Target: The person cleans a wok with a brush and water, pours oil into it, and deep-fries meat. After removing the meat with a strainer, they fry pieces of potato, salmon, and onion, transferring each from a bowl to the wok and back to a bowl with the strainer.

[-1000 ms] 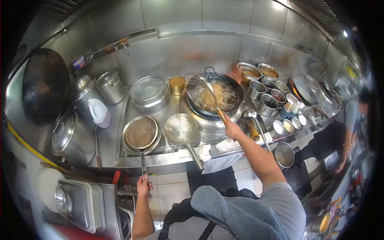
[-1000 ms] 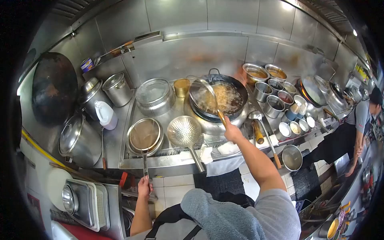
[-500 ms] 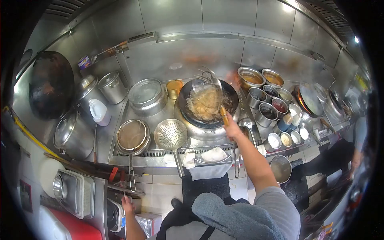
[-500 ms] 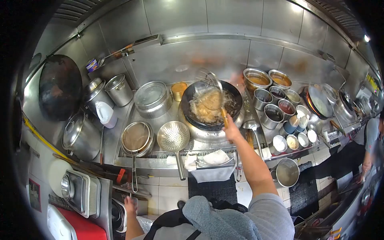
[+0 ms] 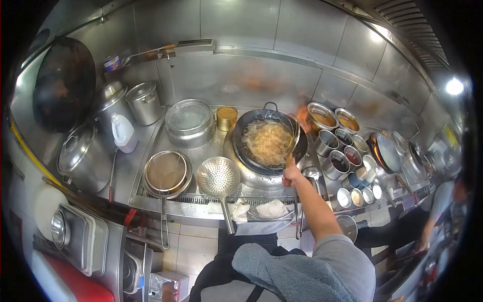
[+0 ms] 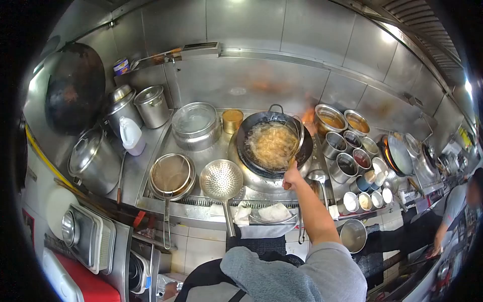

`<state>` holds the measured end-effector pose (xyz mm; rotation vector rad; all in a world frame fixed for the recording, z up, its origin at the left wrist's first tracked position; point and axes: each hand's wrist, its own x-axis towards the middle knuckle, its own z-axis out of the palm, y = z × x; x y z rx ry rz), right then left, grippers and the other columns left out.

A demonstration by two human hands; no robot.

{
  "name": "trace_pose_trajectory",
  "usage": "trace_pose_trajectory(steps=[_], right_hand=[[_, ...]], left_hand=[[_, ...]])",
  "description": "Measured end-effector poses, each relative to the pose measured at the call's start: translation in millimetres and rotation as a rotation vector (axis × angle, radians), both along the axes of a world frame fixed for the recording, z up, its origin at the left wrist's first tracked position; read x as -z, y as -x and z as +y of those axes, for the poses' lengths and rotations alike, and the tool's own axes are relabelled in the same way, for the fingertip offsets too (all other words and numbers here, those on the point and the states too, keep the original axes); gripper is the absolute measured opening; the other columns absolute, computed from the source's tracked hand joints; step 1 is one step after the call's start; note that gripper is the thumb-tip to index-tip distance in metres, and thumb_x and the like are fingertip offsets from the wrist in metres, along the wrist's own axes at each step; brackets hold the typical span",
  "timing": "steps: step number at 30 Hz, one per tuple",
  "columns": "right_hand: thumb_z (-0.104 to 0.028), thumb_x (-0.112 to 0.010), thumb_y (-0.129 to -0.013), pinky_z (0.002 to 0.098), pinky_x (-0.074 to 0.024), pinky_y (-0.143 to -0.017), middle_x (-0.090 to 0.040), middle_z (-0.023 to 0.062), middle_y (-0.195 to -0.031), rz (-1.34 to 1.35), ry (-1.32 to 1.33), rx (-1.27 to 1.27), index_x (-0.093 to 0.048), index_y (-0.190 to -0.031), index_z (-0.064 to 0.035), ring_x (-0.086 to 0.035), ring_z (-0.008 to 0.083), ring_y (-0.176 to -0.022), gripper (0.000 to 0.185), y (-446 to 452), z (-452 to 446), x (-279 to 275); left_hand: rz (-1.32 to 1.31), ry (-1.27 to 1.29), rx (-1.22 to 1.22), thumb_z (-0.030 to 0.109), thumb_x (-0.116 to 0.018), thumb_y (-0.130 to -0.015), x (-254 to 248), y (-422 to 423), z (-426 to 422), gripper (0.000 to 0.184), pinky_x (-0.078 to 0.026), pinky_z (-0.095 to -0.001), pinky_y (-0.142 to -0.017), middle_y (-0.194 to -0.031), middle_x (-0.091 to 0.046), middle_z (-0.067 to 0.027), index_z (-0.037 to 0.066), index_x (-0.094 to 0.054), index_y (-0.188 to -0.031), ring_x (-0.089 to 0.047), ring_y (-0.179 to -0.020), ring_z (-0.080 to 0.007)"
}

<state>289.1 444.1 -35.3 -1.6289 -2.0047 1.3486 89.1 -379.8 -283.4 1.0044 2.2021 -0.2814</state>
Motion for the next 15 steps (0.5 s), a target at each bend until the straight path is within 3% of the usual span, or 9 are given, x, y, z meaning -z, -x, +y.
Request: trace_pose_trajectory(steps=[2, 3, 4, 5, 6, 9, 11, 12, 15], right_hand=[[0.008, -0.047, -0.083, 0.044, -0.0498, -0.045, -0.056, 0.0147, -0.071, 0.543, 0.389, 0.043, -0.012, -0.148, -0.0136, -0.057, 0.0269, -0.051, 0.077, -9, -8, -36], [0.012, -0.045, -0.083, 0.0412, -0.0456, -0.04, -0.047, 0.0097, -0.064, 0.607, 0.449, 0.104, -0.022, -0.14, -0.0142, -0.05, 0.0226, -0.046, 0.068, -14, 3, -43], [0.01, -0.045, -0.085, 0.0403, -0.0456, -0.04, -0.049, 0.0105, -0.066, 0.521, 0.347, 0.072, -0.018, -0.145, -0.0193, -0.05, 0.0212, -0.046, 0.072, -20, -1, -50], [0.009, -0.044, -0.087, 0.0394, -0.0455, -0.041, -0.052, 0.0113, -0.067, 0.436, 0.247, 0.039, -0.015, -0.15, -0.0243, -0.05, 0.0198, -0.046, 0.077, -23, -10, -53], [0.009, -0.044, -0.087, 0.0394, -0.0455, -0.041, -0.052, 0.0113, -0.067, 0.432, 0.245, 0.04, -0.015, -0.15, -0.0243, -0.05, 0.0198, -0.046, 0.077, -19, -21, -45], [0.009, -0.045, -0.087, 0.0383, -0.0461, -0.041, -0.055, 0.0119, -0.071, 0.131, -0.089, 0.032, -0.014, -0.152, -0.0229, -0.051, 0.0193, -0.047, 0.078, -4, -42, -31], [0.011, -0.044, -0.085, 0.0358, -0.0433, -0.038, -0.049, 0.0086, -0.066, 0.435, 0.37, 0.066, -0.027, -0.139, -0.0198, -0.048, 0.0178, -0.045, 0.064, -3, -56, -61], [0.009, -0.044, -0.086, 0.0353, -0.0437, -0.039, -0.049, 0.0082, -0.067, 0.436, 0.474, 0.063, -0.025, -0.142, -0.0249, -0.048, 0.0172, -0.046, 0.068, -10, -34, -58], [0.008, -0.045, -0.087, 0.036, -0.0454, -0.04, -0.049, 0.0085, -0.066, 0.458, 0.431, 0.036, -0.025, -0.142, -0.0248, -0.049, 0.0175, -0.046, 0.067, -15, -30, -56]], left_hand=[[0.177, -0.178, 0.1, 0.031, -0.077, -0.077, 23, 19, 8, 0.046, -0.055, -0.0431, -0.078, -0.093, -0.067, -0.0142, 0.008, -0.061, -0.113, -0.067, -0.087, -0.032], [0.305, -0.24, 0.159, 0.031, -0.075, -0.079, 29, 30, 18, 0.042, -0.056, -0.0458, -0.073, -0.093, -0.066, -0.0137, 0.009, -0.061, -0.112, -0.067, -0.084, -0.0321], [0.0, -0.245, -0.276, 0.031, -0.073, -0.081, 30, 37, 19, 0.039, -0.056, -0.0465, -0.069, -0.093, -0.065, -0.013, 0.009, -0.061, -0.112, -0.066, -0.083, -0.0317], [-0.342, -0.462, -0.98, 0.031, -0.07, -0.083, 12, 41, 29, 0.037, -0.056, -0.0473, -0.065, -0.094, -0.064, -0.0123, 0.01, -0.061, -0.112, -0.066, -0.081, -0.0313], [-0.391, -0.604, -1.496, 0.031, -0.068, -0.085, -3, 46, 38, 0.035, -0.056, -0.048, -0.06, -0.094, -0.063, -0.0116, 0.011, -0.061, -0.112, -0.065, -0.08, -0.0309], [-0.409, -0.583, -1.518, 0.028, -0.059, -0.09, -10, 78, 50, 0.029, -0.055, -0.0466, -0.053, -0.097, -0.06, -0.0103, 0.012, -0.059, -0.114, -0.063, -0.076, -0.0305], [-0.425, -0.511, -1.453, 0.023, -0.055, -0.091, -7, 90, 54, 0.027, -0.056, -0.0465, -0.055, -0.097, -0.06, -0.0107, 0.012, -0.058, -0.116, -0.063, -0.072, -0.0291], [-0.426, -0.443, -1.447, 0.02, -0.055, -0.091, -6, 96, 57, 0.025, -0.056, -0.0468, -0.055, -0.097, -0.06, -0.0111, 0.012, -0.059, -0.115, -0.063, -0.07, -0.0292], [-0.415, -0.366, -1.327, 0.017, -0.057, -0.09, -5, 111, 62, 0.023, -0.056, -0.0476, -0.051, -0.09, -0.062, -0.0124, 0.011, -0.06, -0.111, -0.064, -0.07, -0.0295]])
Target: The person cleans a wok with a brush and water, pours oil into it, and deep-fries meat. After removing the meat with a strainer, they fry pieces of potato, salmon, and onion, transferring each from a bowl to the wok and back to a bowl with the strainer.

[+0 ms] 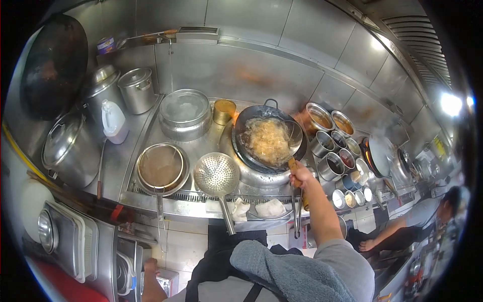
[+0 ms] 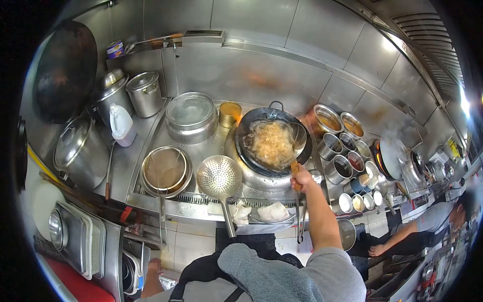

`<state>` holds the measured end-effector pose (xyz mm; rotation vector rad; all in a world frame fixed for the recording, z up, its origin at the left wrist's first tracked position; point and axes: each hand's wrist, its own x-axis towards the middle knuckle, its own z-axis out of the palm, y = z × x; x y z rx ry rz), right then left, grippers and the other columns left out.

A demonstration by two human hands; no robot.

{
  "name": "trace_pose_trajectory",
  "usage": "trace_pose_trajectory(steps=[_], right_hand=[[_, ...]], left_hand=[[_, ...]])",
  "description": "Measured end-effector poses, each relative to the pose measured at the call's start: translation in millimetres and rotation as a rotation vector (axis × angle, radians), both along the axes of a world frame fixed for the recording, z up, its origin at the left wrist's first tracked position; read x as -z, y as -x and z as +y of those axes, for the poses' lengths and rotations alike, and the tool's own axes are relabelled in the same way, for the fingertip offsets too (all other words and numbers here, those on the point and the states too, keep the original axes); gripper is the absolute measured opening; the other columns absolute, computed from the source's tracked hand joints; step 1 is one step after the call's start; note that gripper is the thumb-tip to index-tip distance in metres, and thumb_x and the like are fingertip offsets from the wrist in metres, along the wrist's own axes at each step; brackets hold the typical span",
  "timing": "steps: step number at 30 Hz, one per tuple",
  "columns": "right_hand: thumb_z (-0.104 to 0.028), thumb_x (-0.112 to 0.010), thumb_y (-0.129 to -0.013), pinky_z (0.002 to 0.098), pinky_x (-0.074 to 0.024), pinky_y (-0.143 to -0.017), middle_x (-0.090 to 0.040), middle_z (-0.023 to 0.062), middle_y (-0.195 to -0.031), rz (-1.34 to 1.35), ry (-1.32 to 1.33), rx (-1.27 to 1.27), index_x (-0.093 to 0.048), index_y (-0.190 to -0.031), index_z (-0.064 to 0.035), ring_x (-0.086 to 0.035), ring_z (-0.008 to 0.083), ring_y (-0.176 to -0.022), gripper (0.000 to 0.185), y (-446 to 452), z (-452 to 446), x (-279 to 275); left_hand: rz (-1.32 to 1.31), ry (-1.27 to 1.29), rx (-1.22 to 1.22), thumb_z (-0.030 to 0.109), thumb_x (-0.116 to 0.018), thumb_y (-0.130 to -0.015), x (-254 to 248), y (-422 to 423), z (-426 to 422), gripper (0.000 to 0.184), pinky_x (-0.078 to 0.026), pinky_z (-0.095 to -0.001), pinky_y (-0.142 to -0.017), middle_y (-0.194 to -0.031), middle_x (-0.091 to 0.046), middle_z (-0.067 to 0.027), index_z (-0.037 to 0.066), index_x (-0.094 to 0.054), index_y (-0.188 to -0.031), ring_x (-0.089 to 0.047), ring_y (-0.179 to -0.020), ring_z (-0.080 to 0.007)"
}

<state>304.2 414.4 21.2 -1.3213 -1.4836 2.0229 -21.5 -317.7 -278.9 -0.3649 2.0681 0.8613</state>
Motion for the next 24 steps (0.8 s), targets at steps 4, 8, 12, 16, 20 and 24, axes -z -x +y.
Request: trace_pose_trajectory(steps=[4, 8, 12, 16, 20, 24], right_hand=[[0.009, -0.048, -0.085, 0.0339, -0.0434, -0.04, -0.05, 0.0092, -0.066, 0.018, 0.031, -0.077, -0.026, -0.143, -0.0214, -0.05, 0.0181, -0.047, 0.069, 20, -12, 3], [0.01, -0.049, -0.083, 0.0337, -0.0436, -0.04, -0.051, 0.0098, -0.067, 0.168, 0.201, -0.035, -0.027, -0.142, -0.0211, -0.05, 0.0176, -0.047, 0.07, 25, -7, -14], [0.005, -0.047, -0.088, 0.0322, -0.044, -0.042, -0.051, 0.0115, -0.069, 0.146, 0.131, -0.063, -0.029, -0.141, -0.0204, -0.049, 0.0157, -0.049, 0.061, 43, -13, 3], [0.006, -0.049, -0.086, 0.0341, -0.0436, -0.04, -0.053, 0.0129, -0.07, 0.505, 0.426, -0.008, -0.024, -0.145, -0.0204, -0.049, 0.0184, -0.049, 0.069, 28, -7, -7], [0.005, -0.048, -0.086, 0.0355, -0.044, -0.04, -0.053, 0.0114, -0.068, 0.248, 0.115, -0.006, -0.001, -0.154, -0.0269, -0.051, 0.0199, -0.048, 0.089, 8, -6, 3], [0.007, -0.046, -0.085, 0.0349, -0.0443, -0.041, -0.052, 0.0119, -0.071, 0.298, 0.07, 0.054, 0.001, -0.154, -0.0278, -0.05, 0.0194, -0.049, 0.09, 0, -15, 14]], left_hand=[[-0.039, -0.065, -0.024, 0.031, -0.051, -0.089, -3, 2, 9, 0.026, -0.051, -0.048, -0.069, -0.094, -0.058, -0.0071, 0.016, -0.058, -0.109, -0.062, -0.081, -0.0265], [0.063, -0.057, -0.096, 0.026, -0.054, -0.084, -21, -18, 21, 0.017, -0.055, -0.0424, -0.049, -0.083, -0.063, -0.0118, 0.017, -0.066, -0.092, -0.06, -0.062, -0.0262], [0.483, -0.03, 0.591, 0.016, -0.059, -0.081, 33, -18, -6, 0.013, -0.057, -0.0435, -0.053, -0.083, -0.068, -0.0139, 0.009, -0.069, -0.086, -0.068, -0.067, -0.027], [0.485, -0.155, 0.348, 0.011, -0.061, -0.077, 15, -46, 11, 0.012, -0.059, -0.0428, -0.061, -0.082, -0.07, -0.0148, 0.002, -0.07, -0.076, -0.072, -0.072, -0.0242], [0.158, -0.097, 0.14, 0.027, -0.051, -0.088, 41, -77, 11, 0.022, -0.054, -0.0476, -0.058, -0.092, -0.06, -0.0075, 0.014, -0.06, -0.104, -0.065, -0.077, -0.0279], [-0.037, -0.001, -0.178, 0.026, -0.053, -0.086, -10, -127, 50, 0.031, -0.053, -0.0485, -0.063, -0.102, -0.06, -0.0106, 0.013, -0.058, -0.114, -0.065, -0.086, -0.0322]])
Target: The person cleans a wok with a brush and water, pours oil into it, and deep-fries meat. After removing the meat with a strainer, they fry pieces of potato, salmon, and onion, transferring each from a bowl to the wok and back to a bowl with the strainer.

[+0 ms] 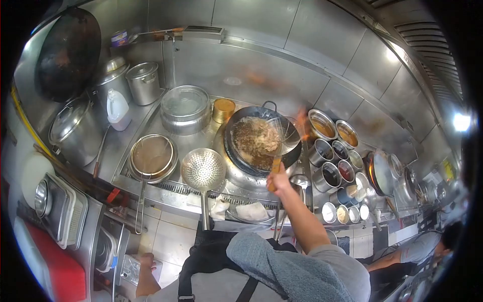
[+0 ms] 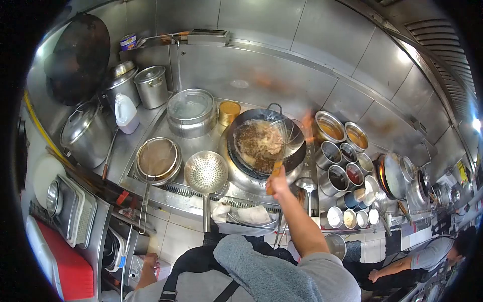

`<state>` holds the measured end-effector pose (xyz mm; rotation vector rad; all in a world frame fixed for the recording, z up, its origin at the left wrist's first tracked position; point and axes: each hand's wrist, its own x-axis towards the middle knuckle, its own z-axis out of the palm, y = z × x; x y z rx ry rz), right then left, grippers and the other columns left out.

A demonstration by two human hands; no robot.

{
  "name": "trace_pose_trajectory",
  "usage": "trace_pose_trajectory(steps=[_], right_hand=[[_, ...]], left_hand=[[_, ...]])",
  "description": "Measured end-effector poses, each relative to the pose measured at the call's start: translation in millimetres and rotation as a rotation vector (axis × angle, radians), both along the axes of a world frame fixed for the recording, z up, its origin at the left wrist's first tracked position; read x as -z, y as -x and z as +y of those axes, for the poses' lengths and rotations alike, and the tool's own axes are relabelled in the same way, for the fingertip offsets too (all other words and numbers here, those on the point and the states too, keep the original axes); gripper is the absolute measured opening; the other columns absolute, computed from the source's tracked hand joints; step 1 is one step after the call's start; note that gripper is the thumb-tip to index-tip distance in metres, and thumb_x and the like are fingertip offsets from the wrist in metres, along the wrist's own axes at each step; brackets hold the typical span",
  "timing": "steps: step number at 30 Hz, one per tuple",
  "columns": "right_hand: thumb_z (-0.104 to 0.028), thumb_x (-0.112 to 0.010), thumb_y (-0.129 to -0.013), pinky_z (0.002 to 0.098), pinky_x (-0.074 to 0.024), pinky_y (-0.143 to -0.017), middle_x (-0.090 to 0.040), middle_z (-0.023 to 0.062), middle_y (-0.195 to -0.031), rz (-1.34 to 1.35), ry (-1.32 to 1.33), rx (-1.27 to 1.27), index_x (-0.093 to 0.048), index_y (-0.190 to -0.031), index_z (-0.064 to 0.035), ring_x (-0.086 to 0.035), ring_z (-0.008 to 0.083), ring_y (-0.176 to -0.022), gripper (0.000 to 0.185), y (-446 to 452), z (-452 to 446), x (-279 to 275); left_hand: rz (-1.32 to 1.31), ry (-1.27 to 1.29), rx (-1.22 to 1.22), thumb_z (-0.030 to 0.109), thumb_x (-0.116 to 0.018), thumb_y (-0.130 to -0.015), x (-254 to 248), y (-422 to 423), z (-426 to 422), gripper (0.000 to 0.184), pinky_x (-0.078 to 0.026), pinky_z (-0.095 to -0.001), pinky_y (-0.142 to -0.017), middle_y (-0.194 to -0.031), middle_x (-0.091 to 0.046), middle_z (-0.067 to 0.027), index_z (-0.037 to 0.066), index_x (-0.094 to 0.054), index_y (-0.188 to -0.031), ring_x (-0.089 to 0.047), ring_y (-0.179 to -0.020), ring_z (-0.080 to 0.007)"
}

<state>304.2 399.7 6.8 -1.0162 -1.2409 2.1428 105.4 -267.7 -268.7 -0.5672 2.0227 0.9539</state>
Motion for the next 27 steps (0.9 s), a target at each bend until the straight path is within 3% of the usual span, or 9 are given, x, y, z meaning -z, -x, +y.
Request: trace_pose_trajectory(steps=[1, 5, 8, 10, 14, 18, 21, 25, 27], right_hand=[[0.008, -0.043, -0.085, 0.0342, -0.0441, -0.041, -0.051, 0.0116, -0.074, -0.138, -0.129, 0.002, 0.001, -0.154, -0.0285, -0.048, 0.0187, -0.049, 0.089, 3, -6, 1], [0.009, -0.044, -0.086, 0.0332, -0.0436, -0.043, -0.05, 0.009, -0.07, 0.015, 0.024, 0.06, -0.007, -0.151, -0.0286, -0.048, 0.0173, -0.05, 0.084, -18, 21, -10], [0.008, -0.041, -0.087, 0.0332, -0.0436, -0.042, -0.049, 0.0088, -0.07, -0.068, -0.124, 0.072, -0.011, -0.149, -0.0269, -0.048, 0.0165, -0.05, 0.077, -3, 5, 3], [0.008, -0.041, -0.087, 0.0338, -0.0438, -0.041, -0.048, 0.0081, -0.07, -0.082, -0.108, -0.004, -0.011, -0.148, -0.0288, -0.048, 0.0167, -0.05, 0.078, -12, 18, -3], [0.008, -0.045, -0.085, 0.0341, -0.0433, -0.041, -0.047, 0.0069, -0.069, 0.067, -0.051, 0.226, -0.009, -0.151, -0.0304, -0.047, 0.0169, -0.05, 0.085, -5, 9, -14], [0.009, -0.043, -0.084, 0.0354, -0.043, -0.042, -0.048, 0.0083, -0.072, -0.056, -0.145, 0.008, -0.005, -0.152, -0.0311, -0.047, 0.0181, -0.05, 0.087, -11, 22, -16], [0.009, -0.044, -0.084, 0.0347, -0.0421, -0.042, -0.048, 0.0085, -0.071, -0.041, -0.16, 0.319, -0.007, -0.152, -0.0306, -0.047, 0.018, -0.05, 0.087, 13, 13, -15], [0.009, -0.04, -0.085, 0.0344, -0.042, -0.042, -0.048, 0.0096, -0.074, -0.057, -0.152, 0.093, -0.008, -0.151, -0.0319, -0.046, 0.0178, -0.05, 0.084, 0, 22, -17], [0.009, -0.04, -0.085, 0.0346, -0.042, -0.041, -0.048, 0.0097, -0.074, -0.01, -0.132, 0.19, -0.008, -0.151, -0.032, -0.045, 0.0178, -0.049, 0.084, 5, 25, -19]], left_hand=[[-0.035, 0.005, 0.032, 0.03, -0.051, -0.087, -3, -3, 5, 0.035, -0.052, -0.0488, -0.064, -0.105, -0.057, -0.0093, 0.016, -0.054, -0.118, -0.063, -0.089, -0.033], [-0.066, 0.002, 0.029, 0.028, -0.05, -0.088, -13, -21, 16, 0.03, -0.052, -0.0488, -0.066, -0.103, -0.058, -0.0075, 0.015, -0.056, -0.115, -0.064, -0.092, -0.0309], [-0.029, 0.001, 0.056, 0.027, -0.049, -0.089, -20, -23, 19, 0.027, -0.052, -0.0498, -0.068, -0.103, -0.058, -0.0066, 0.016, -0.057, -0.113, -0.063, -0.092, -0.0301], [-0.015, -0.002, 0.03, 0.026, -0.048, -0.09, -20, -23, 23, 0.024, -0.052, -0.0504, -0.069, -0.101, -0.058, -0.0063, 0.017, -0.058, -0.111, -0.064, -0.091, -0.0289], [-0.017, -0.034, 0.012, 0.027, -0.049, -0.09, -17, -13, 20, 0.023, -0.053, -0.0502, -0.068, -0.1, -0.06, -0.0068, 0.016, -0.059, -0.108, -0.064, -0.088, -0.0283], [0.012, -0.041, 0.032, 0.027, -0.049, -0.091, -25, -10, 27, 0.024, -0.053, -0.0501, -0.07, -0.102, -0.061, -0.008, 0.017, -0.059, -0.109, -0.064, -0.088, -0.0276], [-0.005, -0.027, 0.02, 0.027, -0.048, -0.091, -25, -9, 28, 0.024, -0.053, -0.0499, -0.069, -0.104, -0.062, -0.0092, 0.016, -0.058, -0.111, -0.065, -0.087, -0.0276], [-0.055, -0.015, 0.063, 0.025, -0.047, -0.092, -27, -1, 24, 0.028, -0.053, -0.0495, -0.067, -0.106, -0.063, -0.0115, 0.017, -0.056, -0.117, -0.065, -0.083, -0.0272], [-0.073, -0.033, 0.044, 0.025, -0.047, -0.092, -18, 3, 20, 0.029, -0.053, -0.0491, -0.066, -0.106, -0.063, -0.0121, 0.017, -0.056, -0.118, -0.065, -0.081, -0.027]])
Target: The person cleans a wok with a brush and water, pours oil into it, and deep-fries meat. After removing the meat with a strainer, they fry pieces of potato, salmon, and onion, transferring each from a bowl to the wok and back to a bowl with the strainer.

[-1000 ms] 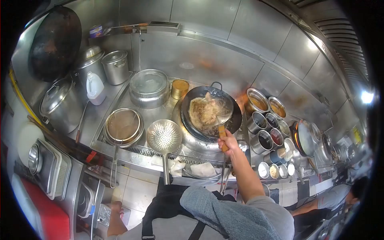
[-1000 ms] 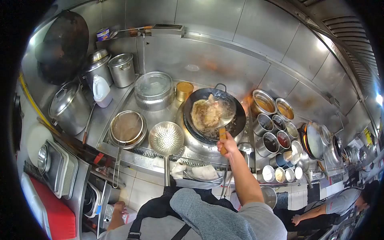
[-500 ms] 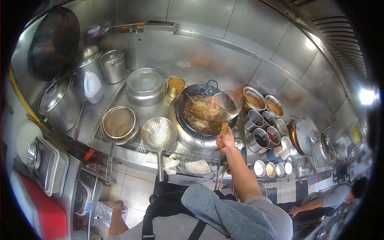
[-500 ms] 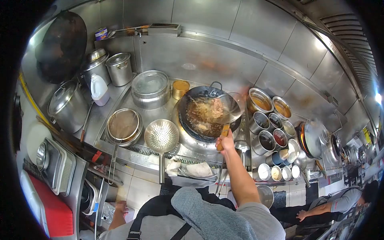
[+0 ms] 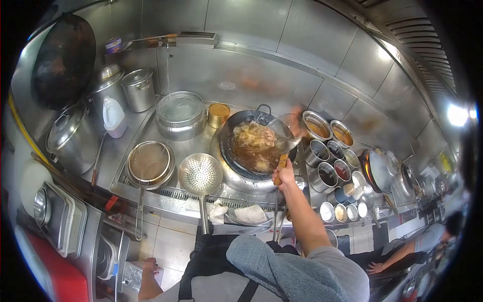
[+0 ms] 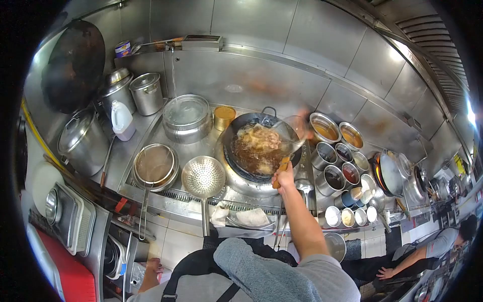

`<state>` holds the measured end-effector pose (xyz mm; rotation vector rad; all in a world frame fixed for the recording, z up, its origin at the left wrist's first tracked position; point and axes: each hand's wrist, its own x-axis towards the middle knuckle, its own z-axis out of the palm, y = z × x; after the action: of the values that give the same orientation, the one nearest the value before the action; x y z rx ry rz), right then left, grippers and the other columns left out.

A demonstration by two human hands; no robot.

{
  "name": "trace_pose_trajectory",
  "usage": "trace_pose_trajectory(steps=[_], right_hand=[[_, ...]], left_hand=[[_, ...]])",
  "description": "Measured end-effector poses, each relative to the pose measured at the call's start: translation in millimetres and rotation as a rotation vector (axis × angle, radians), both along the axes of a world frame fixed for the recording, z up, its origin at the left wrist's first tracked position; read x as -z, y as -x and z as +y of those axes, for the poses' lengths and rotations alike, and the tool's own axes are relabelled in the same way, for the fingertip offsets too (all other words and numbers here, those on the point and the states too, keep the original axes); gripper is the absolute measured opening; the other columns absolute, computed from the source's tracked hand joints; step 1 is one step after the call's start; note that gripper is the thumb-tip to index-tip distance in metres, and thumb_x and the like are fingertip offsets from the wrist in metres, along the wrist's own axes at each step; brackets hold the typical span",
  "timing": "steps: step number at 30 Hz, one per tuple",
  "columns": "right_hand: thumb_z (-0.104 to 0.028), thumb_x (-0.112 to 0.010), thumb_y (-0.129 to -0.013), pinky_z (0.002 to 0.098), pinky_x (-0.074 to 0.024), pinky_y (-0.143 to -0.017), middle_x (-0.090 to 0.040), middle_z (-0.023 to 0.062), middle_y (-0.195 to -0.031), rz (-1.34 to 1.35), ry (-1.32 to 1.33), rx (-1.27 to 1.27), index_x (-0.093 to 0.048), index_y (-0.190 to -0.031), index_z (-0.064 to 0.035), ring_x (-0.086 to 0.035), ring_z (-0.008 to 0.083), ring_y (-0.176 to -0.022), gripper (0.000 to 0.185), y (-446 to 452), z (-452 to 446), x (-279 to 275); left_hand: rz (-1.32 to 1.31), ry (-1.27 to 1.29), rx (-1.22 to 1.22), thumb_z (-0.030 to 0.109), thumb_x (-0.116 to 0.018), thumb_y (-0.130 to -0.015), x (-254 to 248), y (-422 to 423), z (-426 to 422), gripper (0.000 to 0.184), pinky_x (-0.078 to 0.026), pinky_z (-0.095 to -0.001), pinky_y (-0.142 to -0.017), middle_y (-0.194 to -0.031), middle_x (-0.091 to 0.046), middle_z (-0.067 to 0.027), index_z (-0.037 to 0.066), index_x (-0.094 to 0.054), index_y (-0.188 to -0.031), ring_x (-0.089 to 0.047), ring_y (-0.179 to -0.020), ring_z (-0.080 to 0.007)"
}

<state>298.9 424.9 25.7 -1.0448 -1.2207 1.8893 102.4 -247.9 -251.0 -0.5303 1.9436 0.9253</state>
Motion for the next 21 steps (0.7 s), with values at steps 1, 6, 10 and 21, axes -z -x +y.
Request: trace_pose_trajectory(steps=[1, 6, 10, 21], right_hand=[[0.009, -0.04, -0.085, 0.0347, -0.0419, -0.041, -0.048, 0.0097, -0.074, 0.062, 0.018, 0.095, -0.008, -0.151, -0.0321, -0.045, 0.0178, -0.049, 0.084, 5, -6, -5], [0.01, -0.039, -0.085, 0.0352, -0.0418, -0.04, -0.047, 0.0091, -0.073, -0.085, -0.062, -0.025, -0.009, -0.15, -0.0309, -0.045, 0.018, -0.049, 0.082, -9, -11, -8], [0.009, -0.041, -0.085, 0.0357, -0.0419, -0.041, -0.048, 0.0086, -0.071, 0.047, 0.002, 0.136, -0.01, -0.151, -0.0339, -0.046, 0.0176, -0.048, 0.085, 0, -12, -6], [0.01, -0.043, -0.082, 0.0359, -0.0421, -0.04, -0.048, 0.0082, -0.069, -0.107, -0.077, -0.138, -0.01, -0.153, -0.0296, -0.046, 0.0175, -0.047, 0.088, -24, -5, -31]], left_hand=[[-0.011, -0.013, -0.017, 0.024, -0.046, -0.093, 0, 3, -1, 0.029, -0.052, -0.0486, -0.065, -0.105, -0.064, -0.0128, 0.016, -0.055, -0.119, -0.065, -0.08, -0.0268], [0.027, -0.018, -0.019, 0.022, -0.045, -0.093, -12, 9, 11, 0.023, -0.051, -0.0469, -0.059, -0.101, -0.063, -0.0145, 0.016, -0.057, -0.111, -0.064, -0.07, -0.0266], [0.003, -0.055, -0.094, 0.022, -0.047, -0.092, -10, 11, 21, 0.019, -0.049, -0.0441, -0.05, -0.095, -0.062, -0.0152, 0.016, -0.057, -0.108, -0.062, -0.058, -0.0261], [0.059, -0.114, -0.022, 0.019, -0.046, -0.093, -5, 11, 41, 0.022, -0.05, -0.0414, -0.048, -0.096, -0.062, -0.0185, 0.014, -0.055, -0.113, -0.066, -0.064, -0.0311]])
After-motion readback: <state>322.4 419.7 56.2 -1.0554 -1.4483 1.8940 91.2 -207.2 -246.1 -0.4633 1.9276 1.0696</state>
